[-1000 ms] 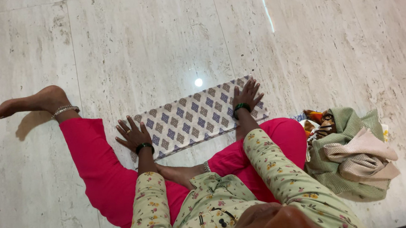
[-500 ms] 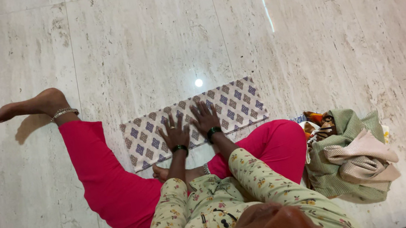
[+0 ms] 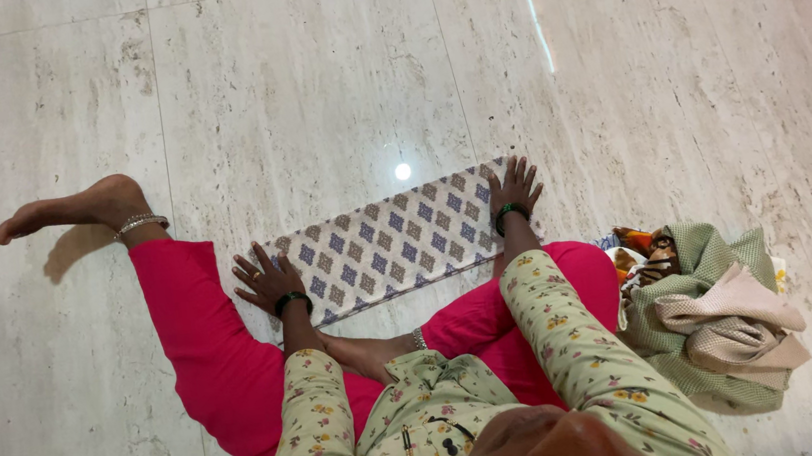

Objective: The person sits on the floor and folds several towels and linens one by one. They smooth each item, fold it into a neat rectangle, and place it into a growing stack on the floor.

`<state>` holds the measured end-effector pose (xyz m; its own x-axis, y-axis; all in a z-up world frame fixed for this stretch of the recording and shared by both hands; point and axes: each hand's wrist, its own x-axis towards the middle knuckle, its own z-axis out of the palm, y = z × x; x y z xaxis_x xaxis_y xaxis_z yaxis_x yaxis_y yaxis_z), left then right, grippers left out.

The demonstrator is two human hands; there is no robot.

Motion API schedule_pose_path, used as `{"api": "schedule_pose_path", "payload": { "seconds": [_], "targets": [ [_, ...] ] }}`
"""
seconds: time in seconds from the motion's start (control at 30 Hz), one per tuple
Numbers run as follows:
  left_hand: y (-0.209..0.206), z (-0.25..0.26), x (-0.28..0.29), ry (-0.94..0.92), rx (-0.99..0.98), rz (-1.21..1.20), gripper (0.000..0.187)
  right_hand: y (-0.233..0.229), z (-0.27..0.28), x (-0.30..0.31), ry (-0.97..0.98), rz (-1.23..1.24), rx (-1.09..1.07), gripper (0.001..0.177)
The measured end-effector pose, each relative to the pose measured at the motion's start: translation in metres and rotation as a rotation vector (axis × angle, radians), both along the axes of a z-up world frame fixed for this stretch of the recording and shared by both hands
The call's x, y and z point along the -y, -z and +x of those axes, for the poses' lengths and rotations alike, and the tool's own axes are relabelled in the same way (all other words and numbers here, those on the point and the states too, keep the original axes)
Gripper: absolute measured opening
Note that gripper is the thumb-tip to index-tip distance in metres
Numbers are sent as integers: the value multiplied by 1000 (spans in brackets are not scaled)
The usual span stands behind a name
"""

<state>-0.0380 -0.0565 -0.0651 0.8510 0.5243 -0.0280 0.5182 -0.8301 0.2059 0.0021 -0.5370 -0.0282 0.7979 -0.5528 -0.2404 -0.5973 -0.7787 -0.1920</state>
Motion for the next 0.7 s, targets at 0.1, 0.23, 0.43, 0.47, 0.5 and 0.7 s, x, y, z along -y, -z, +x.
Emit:
{"api": "schedule_pose_path", "payload": {
  "seconds": [0.1,0.23,0.43,0.47,0.5,0.7],
  "targets": [
    [2,-3,12,10,99,20,70,3,-2,-18,61,-36,45,80],
    [12,-7,70,277,42,-15,80,28,-4,-91,-385,-58,131,77],
    [23,-18,155,752,-190,166,77,51,-46,-201,-916,117,178,73],
    [23,-14,153,730,-211,129,72,51,-44,-203,-888,98,165,73],
    [22,-11,146,705,-235,89,68,50,-42,-200,-861,79,149,73],
    [17,23,84,422,-144,-13,68,44,-3,-143,-658,-81,89,73]
  ]
}}
